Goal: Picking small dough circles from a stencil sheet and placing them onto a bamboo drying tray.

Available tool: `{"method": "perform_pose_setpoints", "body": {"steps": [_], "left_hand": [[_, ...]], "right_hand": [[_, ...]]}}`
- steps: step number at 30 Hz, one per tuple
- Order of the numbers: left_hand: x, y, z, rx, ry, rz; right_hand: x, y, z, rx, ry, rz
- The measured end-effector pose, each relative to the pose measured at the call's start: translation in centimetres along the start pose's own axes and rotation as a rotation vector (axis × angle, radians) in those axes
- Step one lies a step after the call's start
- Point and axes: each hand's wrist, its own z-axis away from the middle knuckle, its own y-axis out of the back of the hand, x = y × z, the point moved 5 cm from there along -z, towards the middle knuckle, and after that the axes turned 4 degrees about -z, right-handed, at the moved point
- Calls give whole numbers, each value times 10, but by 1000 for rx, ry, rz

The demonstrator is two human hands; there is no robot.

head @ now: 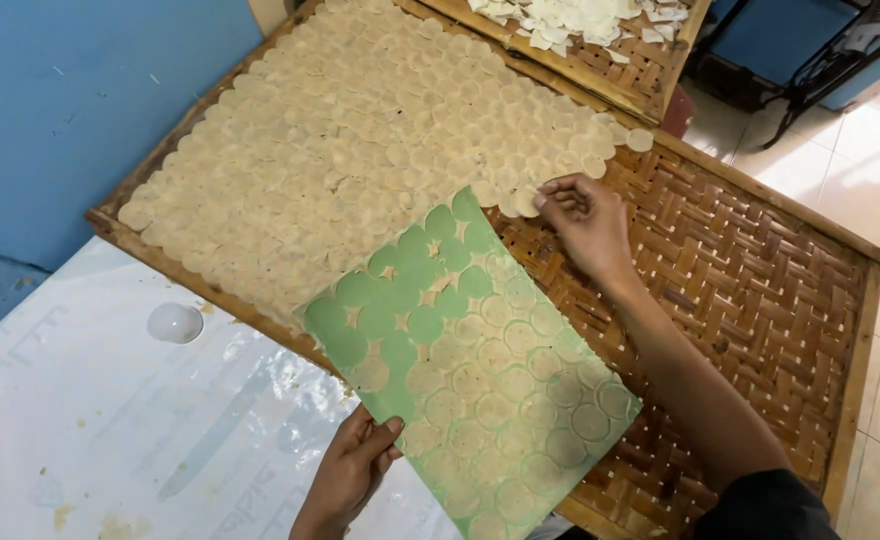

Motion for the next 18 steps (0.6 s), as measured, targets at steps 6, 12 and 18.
{"method": "perform_pose_setpoints", "body": {"steps": [6,12,18], "left_hand": [[-7,3,-3,6,38,91],[-12,6,-4,14,58,85],[-13,7,-5,12,69,69]], "right_hand": [[121,52,-53,216,4,214],[169,82,-84,389,50,236],[168,83,-92,445,75,286]]}}
